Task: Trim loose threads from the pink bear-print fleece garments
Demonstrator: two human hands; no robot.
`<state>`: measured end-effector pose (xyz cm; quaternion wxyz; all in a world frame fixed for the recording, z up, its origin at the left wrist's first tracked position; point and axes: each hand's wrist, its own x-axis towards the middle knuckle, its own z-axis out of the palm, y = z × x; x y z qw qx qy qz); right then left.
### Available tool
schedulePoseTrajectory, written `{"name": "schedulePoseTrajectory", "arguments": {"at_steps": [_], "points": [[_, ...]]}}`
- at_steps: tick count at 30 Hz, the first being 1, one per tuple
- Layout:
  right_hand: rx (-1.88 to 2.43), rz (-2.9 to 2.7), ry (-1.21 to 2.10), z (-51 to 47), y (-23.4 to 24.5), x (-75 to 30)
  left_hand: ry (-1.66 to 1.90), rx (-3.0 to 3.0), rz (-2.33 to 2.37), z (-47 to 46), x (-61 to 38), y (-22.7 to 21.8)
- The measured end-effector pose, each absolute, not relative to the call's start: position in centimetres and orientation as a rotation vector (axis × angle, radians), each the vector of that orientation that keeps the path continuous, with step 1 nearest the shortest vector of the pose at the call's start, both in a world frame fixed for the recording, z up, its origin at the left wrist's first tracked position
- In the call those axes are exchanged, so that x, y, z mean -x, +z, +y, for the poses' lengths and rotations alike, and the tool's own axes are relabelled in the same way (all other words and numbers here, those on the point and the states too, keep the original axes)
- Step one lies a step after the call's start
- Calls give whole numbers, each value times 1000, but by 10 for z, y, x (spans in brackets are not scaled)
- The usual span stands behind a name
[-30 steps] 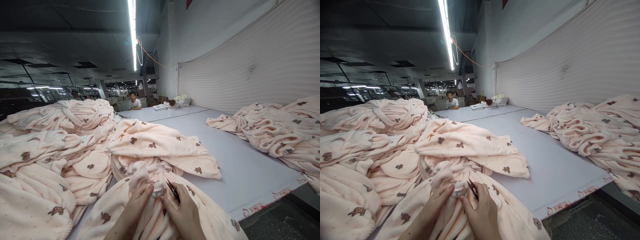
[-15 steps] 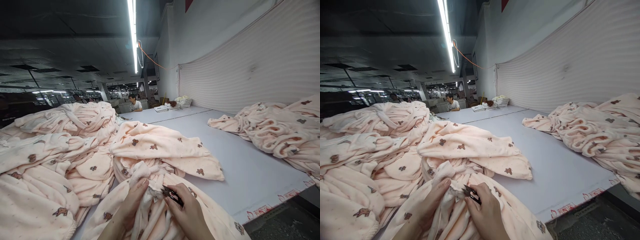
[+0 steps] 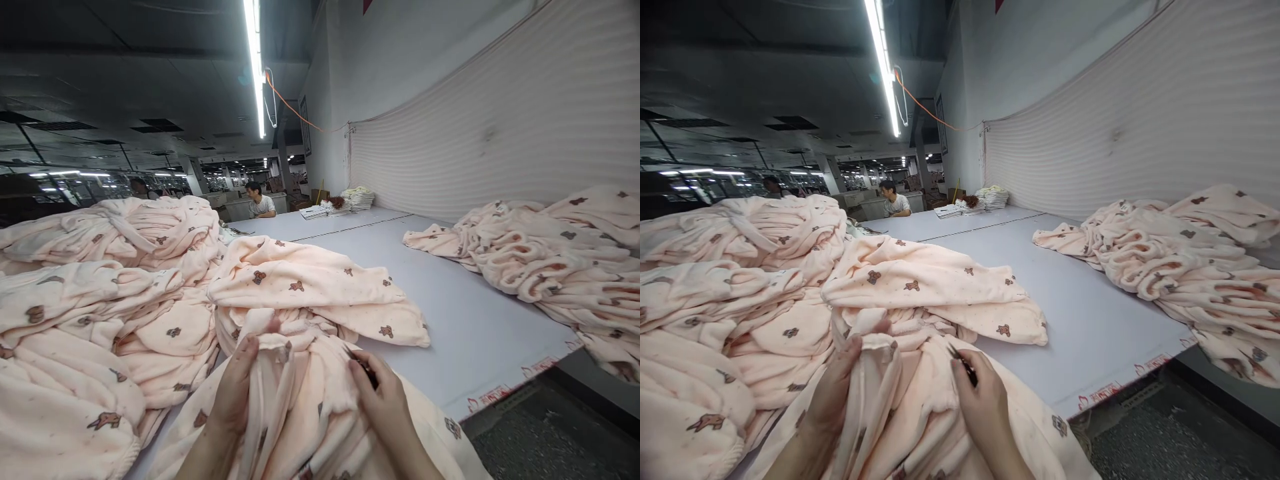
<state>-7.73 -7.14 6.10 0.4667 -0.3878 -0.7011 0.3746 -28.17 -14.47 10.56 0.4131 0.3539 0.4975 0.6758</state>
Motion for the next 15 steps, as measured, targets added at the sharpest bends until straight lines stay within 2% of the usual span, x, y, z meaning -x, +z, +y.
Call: {"name": "schedulePoseTrajectory", "arguments": {"at_steps": [6, 8, 12, 15], "points": [[971, -1512, 1113, -75, 45, 59, 1176, -1626, 1558, -137, 248, 92], [966, -1519, 1148, -80, 44, 53, 1206, -1667, 1587, -135, 249, 96], [1009, -1709, 1113, -89, 40, 43, 1502, -1328, 1397, -137, 272, 108], [1129, -1915, 931, -92, 37, 47, 1385, -1374, 1348, -140, 272, 108]]}}
